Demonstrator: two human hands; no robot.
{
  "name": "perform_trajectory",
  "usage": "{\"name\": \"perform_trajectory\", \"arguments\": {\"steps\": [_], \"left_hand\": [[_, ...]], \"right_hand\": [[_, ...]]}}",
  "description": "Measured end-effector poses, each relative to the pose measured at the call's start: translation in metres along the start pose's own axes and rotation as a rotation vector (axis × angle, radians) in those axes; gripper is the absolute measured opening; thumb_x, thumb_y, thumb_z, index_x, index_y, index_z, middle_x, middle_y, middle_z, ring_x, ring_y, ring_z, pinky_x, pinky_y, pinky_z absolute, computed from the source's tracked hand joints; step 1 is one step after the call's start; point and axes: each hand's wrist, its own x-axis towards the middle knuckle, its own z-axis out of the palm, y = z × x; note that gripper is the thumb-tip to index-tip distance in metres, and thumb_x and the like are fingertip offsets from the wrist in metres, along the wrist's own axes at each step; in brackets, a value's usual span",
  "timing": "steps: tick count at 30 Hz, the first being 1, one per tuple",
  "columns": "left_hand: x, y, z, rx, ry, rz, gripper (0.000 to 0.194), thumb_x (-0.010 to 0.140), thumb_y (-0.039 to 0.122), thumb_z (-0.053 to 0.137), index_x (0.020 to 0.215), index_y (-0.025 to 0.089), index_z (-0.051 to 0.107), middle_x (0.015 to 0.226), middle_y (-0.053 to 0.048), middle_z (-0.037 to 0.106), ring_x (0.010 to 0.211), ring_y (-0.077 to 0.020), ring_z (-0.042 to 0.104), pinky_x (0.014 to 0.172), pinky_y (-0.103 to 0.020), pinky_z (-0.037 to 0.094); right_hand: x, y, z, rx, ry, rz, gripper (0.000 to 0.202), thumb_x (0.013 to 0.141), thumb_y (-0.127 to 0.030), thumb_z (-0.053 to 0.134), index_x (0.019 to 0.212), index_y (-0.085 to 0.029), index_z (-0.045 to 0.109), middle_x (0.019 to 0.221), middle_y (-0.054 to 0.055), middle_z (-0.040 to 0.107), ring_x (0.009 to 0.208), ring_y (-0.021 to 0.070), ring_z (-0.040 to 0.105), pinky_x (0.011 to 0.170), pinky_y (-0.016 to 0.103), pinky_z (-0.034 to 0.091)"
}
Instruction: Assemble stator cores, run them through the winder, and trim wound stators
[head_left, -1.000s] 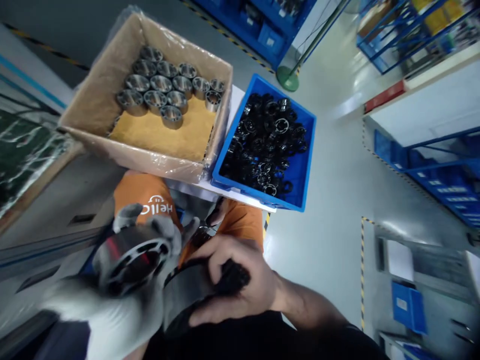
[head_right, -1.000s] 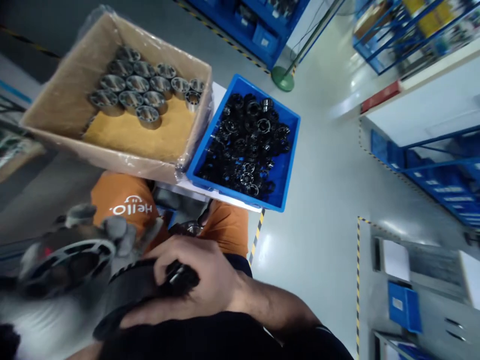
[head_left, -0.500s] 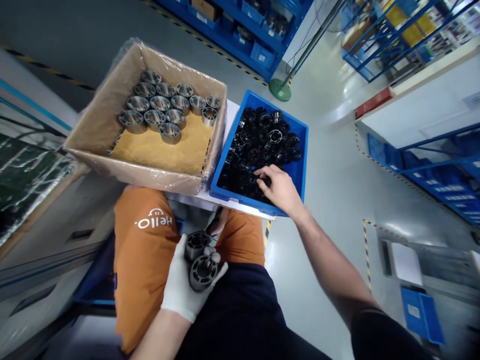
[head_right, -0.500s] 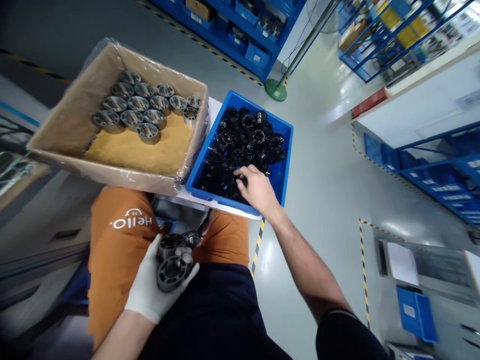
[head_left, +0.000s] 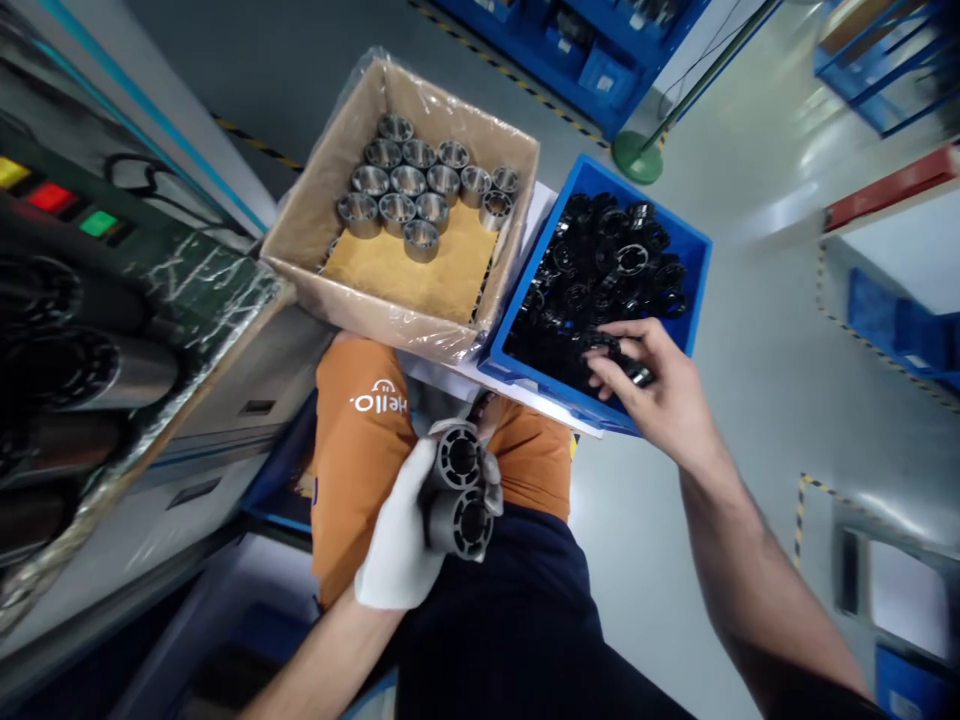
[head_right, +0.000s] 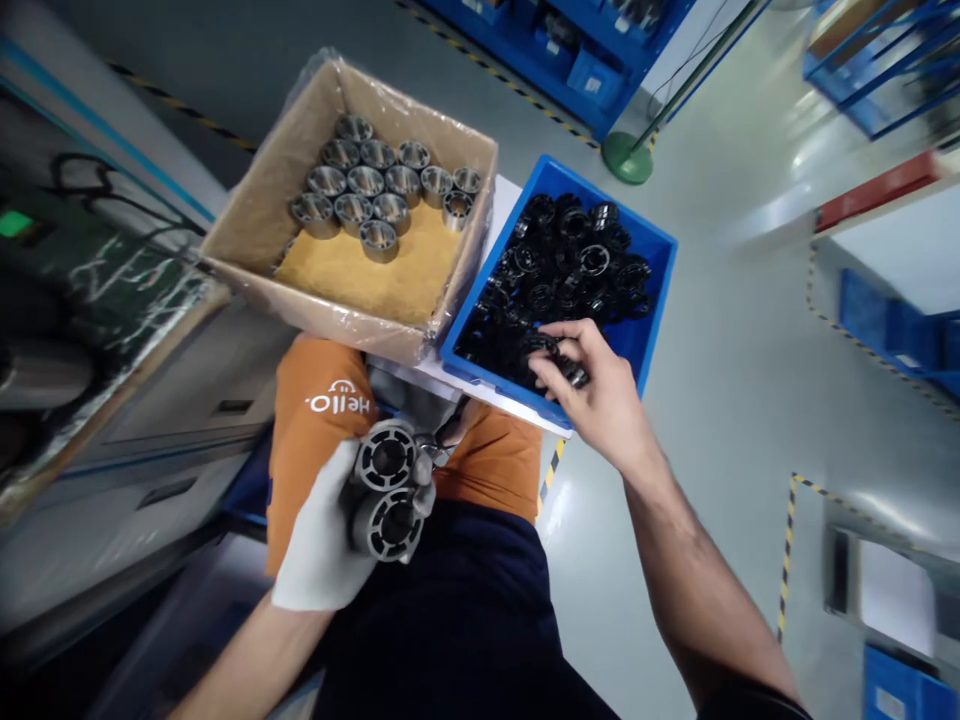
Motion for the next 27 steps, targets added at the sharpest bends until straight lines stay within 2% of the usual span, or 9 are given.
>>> {"name": "perform_trajectory", "arguments": {"steps": [2,4,7,9,13,17,22,25,27], "left_hand": [[-0.003,0.002,0.006,0.017,-0.083,0.049,0.06,0.093,0.071,0.089,0.116,0.019,0.073,0.09,-0.007,0.081,0.078,-0.0255,0.08,0.061,-0.031,0.062],[-0.005,0.002,0.009,0.071,-0.1,0.113,0.057,0.096,0.073,0.085,0.116,0.02,0.075,0.092,-0.007,0.081,0.087,-0.0271,0.082,0.066,-0.032,0.063],[-0.01,-0.003,0.004,0.18,-0.026,0.297,0.052,0.103,0.07,0.079,0.122,0.022,0.08,0.113,-0.008,0.084,0.112,-0.0291,0.082,0.083,-0.034,0.067],[-0.015,-0.006,-0.003,0.228,-0.031,0.394,0.048,0.11,0.066,0.07,0.128,0.023,0.081,0.13,-0.008,0.082,0.127,-0.0313,0.078,0.101,-0.038,0.067],[-0.024,-0.011,-0.018,0.318,-0.165,0.437,0.048,0.118,0.061,0.055,0.142,0.024,0.075,0.14,-0.012,0.078,0.139,-0.0374,0.072,0.116,-0.05,0.062],[-0.027,-0.015,-0.028,0.413,-0.135,0.473,0.044,0.119,0.054,0.055,0.15,0.026,0.07,0.141,-0.011,0.076,0.144,-0.036,0.068,0.126,-0.05,0.053],[-0.025,-0.014,-0.028,0.498,-0.143,0.512,0.039,0.118,0.049,0.061,0.15,0.029,0.07,0.136,-0.009,0.074,0.134,-0.0326,0.07,0.116,-0.046,0.059],[-0.027,-0.008,-0.022,0.572,-0.148,0.522,0.038,0.116,0.049,0.066,0.148,0.029,0.071,0.133,-0.008,0.073,0.125,-0.0296,0.072,0.114,-0.045,0.061],[-0.027,-0.005,-0.017,0.587,-0.153,0.533,0.036,0.116,0.049,0.068,0.147,0.029,0.071,0.133,-0.007,0.073,0.126,-0.0287,0.072,0.118,-0.044,0.06]], "right_hand": [[-0.024,-0.032,0.007,0.181,-0.027,-0.07,0.04,0.108,-0.042,0.089,0.14,-0.033,0.067,0.109,0.001,0.086,0.074,0.0208,0.082,0.068,0.034,0.07],[-0.042,-0.063,0.017,0.312,-0.071,-0.177,0.034,0.104,-0.031,0.093,0.133,-0.033,0.073,0.108,0.001,0.087,0.083,0.0223,0.085,0.076,0.035,0.072],[-0.052,-0.1,0.033,0.397,-0.134,-0.317,0.03,0.106,-0.021,0.088,0.133,-0.033,0.082,0.117,0.003,0.088,0.103,0.0255,0.086,0.089,0.039,0.075],[-0.053,-0.115,0.043,0.337,-0.122,-0.363,0.032,0.108,-0.017,0.083,0.137,-0.031,0.084,0.123,0.003,0.086,0.107,0.0237,0.085,0.093,0.038,0.074],[-0.055,-0.123,0.06,0.174,-0.015,-0.386,0.039,0.107,-0.008,0.079,0.139,-0.029,0.084,0.118,0.003,0.083,0.098,0.0193,0.081,0.085,0.033,0.07],[-0.057,-0.121,0.071,0.238,0.057,-0.439,0.039,0.099,-0.001,0.082,0.127,-0.027,0.084,0.108,0.003,0.085,0.093,0.0227,0.081,0.077,0.037,0.069],[-0.058,-0.126,0.073,0.258,0.112,-0.435,0.031,0.098,0.002,0.082,0.113,-0.025,0.086,0.097,0.002,0.081,0.08,0.019,0.078,0.072,0.035,0.069],[-0.061,-0.125,0.077,0.229,0.18,-0.472,0.034,0.095,0.004,0.084,0.114,-0.025,0.087,0.101,0.003,0.081,0.081,0.0194,0.079,0.071,0.035,0.069],[-0.063,-0.121,0.081,0.203,0.231,-0.513,0.038,0.094,0.005,0.084,0.117,-0.025,0.088,0.108,0.005,0.083,0.086,0.0217,0.081,0.074,0.037,0.071]]}}
